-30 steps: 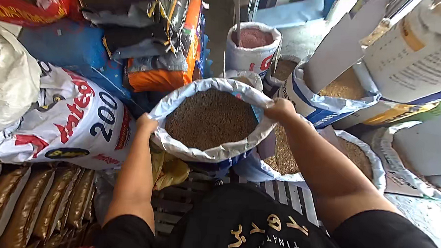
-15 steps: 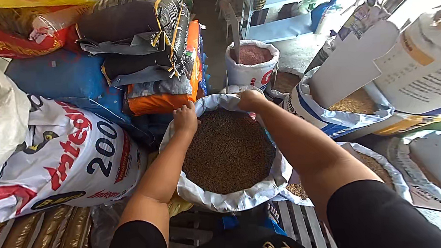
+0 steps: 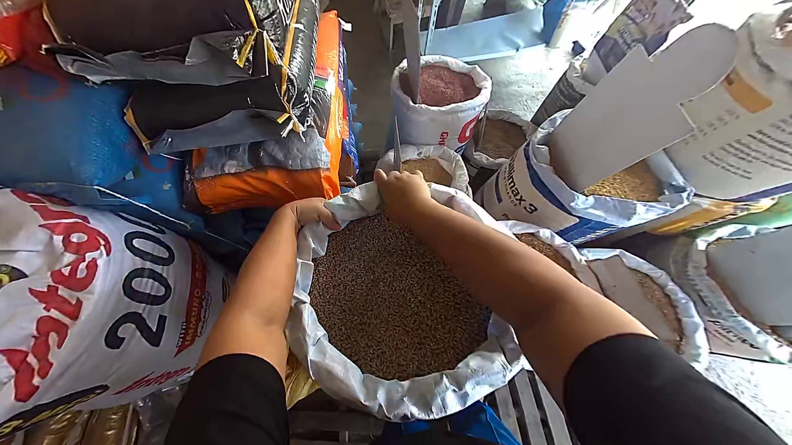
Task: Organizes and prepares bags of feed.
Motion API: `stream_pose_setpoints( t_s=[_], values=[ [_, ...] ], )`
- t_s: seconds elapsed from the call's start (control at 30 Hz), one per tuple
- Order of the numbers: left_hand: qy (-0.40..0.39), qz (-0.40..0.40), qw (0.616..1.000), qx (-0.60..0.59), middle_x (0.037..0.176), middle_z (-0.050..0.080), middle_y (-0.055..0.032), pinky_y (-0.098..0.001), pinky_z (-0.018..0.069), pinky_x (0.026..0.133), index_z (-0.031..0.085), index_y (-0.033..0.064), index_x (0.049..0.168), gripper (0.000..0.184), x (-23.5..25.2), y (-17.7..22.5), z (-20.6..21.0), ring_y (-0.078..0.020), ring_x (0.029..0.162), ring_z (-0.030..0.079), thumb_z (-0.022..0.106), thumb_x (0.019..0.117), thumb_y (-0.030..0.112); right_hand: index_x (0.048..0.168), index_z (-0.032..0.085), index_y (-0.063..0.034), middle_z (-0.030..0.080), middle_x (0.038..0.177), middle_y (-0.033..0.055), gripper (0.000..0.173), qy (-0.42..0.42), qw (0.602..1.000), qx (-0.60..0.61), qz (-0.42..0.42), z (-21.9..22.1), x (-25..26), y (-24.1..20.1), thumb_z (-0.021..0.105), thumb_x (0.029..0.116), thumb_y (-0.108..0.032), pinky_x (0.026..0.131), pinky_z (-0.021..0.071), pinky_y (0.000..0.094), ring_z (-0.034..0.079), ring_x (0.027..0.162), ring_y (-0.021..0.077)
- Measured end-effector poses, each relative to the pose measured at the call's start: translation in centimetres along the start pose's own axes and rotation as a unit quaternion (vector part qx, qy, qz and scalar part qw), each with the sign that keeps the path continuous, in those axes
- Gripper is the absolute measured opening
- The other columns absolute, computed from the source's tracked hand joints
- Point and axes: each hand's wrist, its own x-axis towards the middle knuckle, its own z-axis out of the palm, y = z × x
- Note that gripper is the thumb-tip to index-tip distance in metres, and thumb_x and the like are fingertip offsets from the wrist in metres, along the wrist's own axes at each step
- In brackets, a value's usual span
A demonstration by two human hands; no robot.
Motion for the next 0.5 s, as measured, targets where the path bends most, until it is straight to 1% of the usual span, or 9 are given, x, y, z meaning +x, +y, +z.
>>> stream_pose_setpoints(
  t_s=[0.07,0.1,0.13,0.2,0.27,0.33,0.4,0.43,0.5],
  values=[
    [-0.005,-0.002,0.999,0.036,0.085,0.073,-0.0019,-0.0299,0.0592,0.073,0.067,0.0049,0.101,0.020,0.1,0.1,-0.1,-0.0084,0.075,0.069,0.069,0.0808,0.004,0.106,0.067,0.0006,0.069,0.102,0.0251,0.029,-0.069,0.997,0.023,-0.022,-0.5,2.0,1.7,0.076,0.0822,-0.014,0.080,0.0510,0.0707,0.067,0.100,0.0461],
    [0.004,-0.013,0.996,0.087,0.091,0.072,-0.0057,-0.0334,0.0587,0.079,0.067,0.0019,0.109,0.024,0.0,0.9,-0.1,-0.0115,0.080,0.069,0.072,0.0869,0.009,0.101,0.069,0.0030,0.069,0.103,0.0249,0.023,-0.119,0.992,0.033,-0.036,-0.8,3.3,2.6,0.073,0.0875,-0.016,0.083,0.0498,0.0694,0.066,0.103,0.0445],
    [0.022,-0.028,0.987,0.160,0.100,0.071,-0.0107,-0.0388,0.0572,0.086,0.065,0.0005,0.120,0.035,-0.4,2.0,0.3,-0.0164,0.089,0.069,0.075,0.0920,0.019,0.101,0.069,0.0058,0.068,0.103,0.0257,0.022,-0.165,0.985,0.037,-0.045,-1.1,4.3,3.1,0.070,0.0904,-0.014,0.086,0.0485,0.0677,0.066,0.104,0.0433],
    [0.095,-0.076,0.933,0.338,0.122,0.067,-0.0219,-0.0561,0.0505,0.102,0.053,0.0029,0.143,0.072,-1.4,4.7,1.8,-0.0333,0.114,0.066,0.081,0.0888,0.042,0.103,0.066,0.0089,0.066,0.097,0.0229,0.018,-0.239,0.969,0.047,-0.048,-1.7,5.5,3.3,0.067,0.0942,-0.007,0.083,0.0492,0.0585,0.064,0.093,0.0357],
    [0.197,-0.124,0.856,0.462,0.131,0.061,-0.0287,-0.0650,0.0493,0.100,0.037,0.0015,0.155,0.105,-1.9,6.5,5.4,-0.0453,0.120,0.062,0.083,0.0792,0.059,0.096,0.061,0.0063,0.055,0.081,0.0126,0.008,-0.295,0.950,0.090,-0.048,-1.9,6.2,3.8,0.060,0.0978,-0.001,0.069,0.0457,0.0427,0.053,0.072,0.0212],
    [0.247,-0.120,0.821,0.500,0.141,0.051,-0.0352,-0.0690,0.0432,0.102,0.027,-0.0010,0.160,0.118,-1.4,7.1,9.1,-0.0532,0.126,0.054,0.085,0.0767,0.059,0.091,0.059,0.0028,0.050,0.074,0.0066,0.008,-0.329,0.932,0.141,-0.047,-1.7,6.9,4.5,0.055,0.0981,0.003,0.063,0.0422,0.0332,0.047,0.065,0.0133],
    [0.262,-0.110,0.802,0.526,0.145,0.046,-0.0376,-0.0707,0.0356,0.108,0.022,0.0018,0.162,0.110,0.3,6.7,10.6,-0.0556,0.131,0.048,0.079,0.0850,0.055,0.093,0.060,0.0026,0.051,0.074,0.0061,0.007,-0.342,0.923,0.166,-0.055,-1.2,7.8,5.2,0.055,0.0970,0.005,0.062,0.0430,0.0308,0.048,0.064,0.0120],
    [0.274,-0.095,0.794,0.534,0.140,0.051,-0.0365,-0.0701,0.0374,0.107,0.028,0.0037,0.161,0.094,1.2,6.3,10.5,-0.0546,0.127,0.053,0.075,0.0917,0.046,0.091,0.059,0.0013,0.050,0.073,0.0052,0.007,-0.342,0.921,0.179,-0.054,-0.7,8.1,5.7,0.055,0.0955,0.005,0.060,0.0424,0.0294,0.048,0.062,0.0111],
    [0.280,-0.068,0.797,0.530,0.120,0.065,-0.0287,-0.0627,0.0507,0.092,0.046,0.0051,0.149,0.053,2.8,5.9,9.0,-0.0468,0.112,0.065,0.061,0.1022,0.026,0.090,0.060,0.0007,0.054,0.074,0.0062,0.005,-0.327,0.929,0.159,-0.063,-0.3,8.5,6.0,0.057,0.0933,0.003,0.060,0.0437,0.0304,0.051,0.063,0.0122]
  ],
)
